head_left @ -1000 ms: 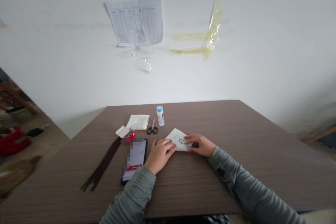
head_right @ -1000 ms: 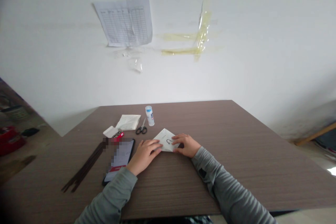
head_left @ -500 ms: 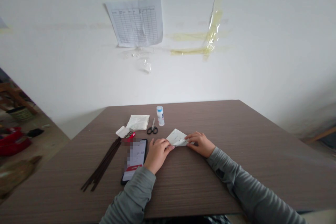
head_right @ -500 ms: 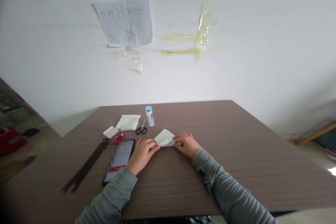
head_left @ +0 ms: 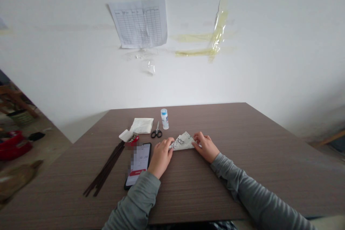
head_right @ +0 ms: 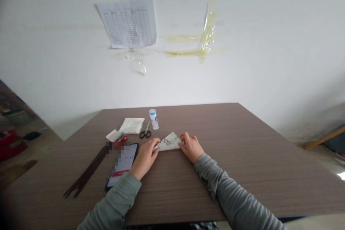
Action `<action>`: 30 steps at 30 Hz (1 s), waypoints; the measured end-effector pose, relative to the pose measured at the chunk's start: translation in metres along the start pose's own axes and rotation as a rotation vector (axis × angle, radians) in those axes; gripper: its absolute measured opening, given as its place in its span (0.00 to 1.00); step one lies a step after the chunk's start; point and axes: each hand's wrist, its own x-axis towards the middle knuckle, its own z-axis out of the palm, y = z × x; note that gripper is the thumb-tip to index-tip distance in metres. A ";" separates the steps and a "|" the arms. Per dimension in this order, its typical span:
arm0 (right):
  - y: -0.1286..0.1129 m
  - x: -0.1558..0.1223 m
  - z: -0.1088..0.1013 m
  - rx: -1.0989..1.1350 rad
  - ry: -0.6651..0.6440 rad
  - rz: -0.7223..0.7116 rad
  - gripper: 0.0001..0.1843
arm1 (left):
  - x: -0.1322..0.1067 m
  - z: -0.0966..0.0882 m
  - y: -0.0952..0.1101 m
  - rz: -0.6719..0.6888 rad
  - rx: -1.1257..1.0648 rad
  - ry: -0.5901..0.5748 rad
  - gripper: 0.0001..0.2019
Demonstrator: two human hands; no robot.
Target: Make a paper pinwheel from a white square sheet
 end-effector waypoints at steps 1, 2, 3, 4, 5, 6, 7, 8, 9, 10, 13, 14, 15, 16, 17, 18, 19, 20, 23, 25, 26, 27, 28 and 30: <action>-0.001 0.000 -0.001 -0.012 -0.001 -0.003 0.10 | 0.000 0.000 -0.001 0.010 0.006 -0.001 0.23; -0.001 0.000 -0.002 -0.027 -0.003 -0.006 0.09 | 0.000 0.001 -0.001 0.018 0.010 -0.004 0.23; -0.002 -0.001 -0.003 -0.045 -0.004 -0.007 0.09 | -0.001 0.001 -0.002 0.024 0.013 -0.006 0.24; -0.004 -0.001 -0.005 -0.062 -0.005 -0.009 0.11 | -0.001 0.001 -0.002 0.027 0.015 -0.008 0.24; -0.005 -0.002 -0.007 -0.077 -0.006 -0.014 0.12 | -0.001 0.002 -0.002 0.027 0.019 -0.009 0.23; -0.006 -0.002 -0.008 -0.089 -0.007 -0.020 0.14 | -0.001 0.002 -0.003 0.025 0.026 -0.010 0.23; -0.007 -0.003 -0.010 -0.099 -0.009 -0.027 0.15 | -0.001 0.003 -0.003 0.021 0.034 -0.010 0.23; -0.008 -0.003 -0.010 -0.105 -0.012 -0.036 0.15 | 0.000 0.003 -0.004 0.019 0.044 -0.009 0.23; -0.009 -0.004 -0.011 -0.110 -0.014 -0.044 0.16 | 0.000 0.004 -0.004 0.017 0.053 -0.008 0.22; -0.009 -0.005 -0.011 -0.113 -0.015 -0.050 0.17 | 0.000 0.004 -0.005 0.015 0.061 -0.006 0.21; -0.010 -0.005 -0.011 -0.127 -0.027 -0.053 0.20 | 0.000 0.004 -0.005 0.005 0.086 -0.011 0.20; -0.010 -0.005 -0.010 -0.135 -0.034 -0.051 0.20 | 0.000 0.004 -0.004 0.001 0.095 -0.014 0.19; -0.010 -0.005 -0.010 -0.142 -0.041 -0.047 0.21 | 0.000 0.003 -0.004 -0.002 0.103 -0.017 0.19; -0.010 -0.004 -0.009 -0.150 -0.048 -0.043 0.21 | 0.000 0.003 -0.003 -0.004 0.110 -0.018 0.18; -0.010 -0.004 -0.009 -0.157 -0.052 -0.041 0.22 | 0.000 0.002 -0.002 -0.007 0.115 -0.019 0.18; -0.011 -0.003 -0.008 -0.164 -0.055 -0.038 0.22 | -0.001 0.001 -0.002 -0.009 0.118 -0.020 0.17; -0.011 -0.003 -0.008 -0.171 -0.056 -0.035 0.23 | -0.001 0.000 -0.001 -0.013 0.121 -0.022 0.17; -0.011 -0.002 -0.008 -0.177 -0.057 -0.031 0.23 | -0.001 -0.001 0.000 -0.017 0.123 -0.024 0.16; -0.013 -0.001 -0.009 -0.185 -0.045 -0.010 0.24 | -0.002 -0.002 0.002 -0.027 0.135 -0.032 0.16; -0.015 0.000 -0.010 -0.184 -0.036 0.002 0.21 | -0.003 -0.003 0.004 -0.030 0.151 -0.041 0.16; -0.016 0.000 -0.010 -0.185 -0.039 0.002 0.19 | -0.003 -0.003 0.005 -0.031 0.160 -0.046 0.17; -0.017 0.000 -0.011 -0.186 -0.045 -0.001 0.17 | -0.003 -0.003 0.005 -0.031 0.167 -0.051 0.17; -0.017 -0.001 -0.011 -0.189 -0.053 -0.008 0.16 | -0.003 -0.004 0.006 -0.031 0.173 -0.054 0.17; -0.018 -0.001 -0.012 -0.194 -0.064 -0.025 0.15 | -0.003 -0.004 0.006 -0.031 0.177 -0.055 0.17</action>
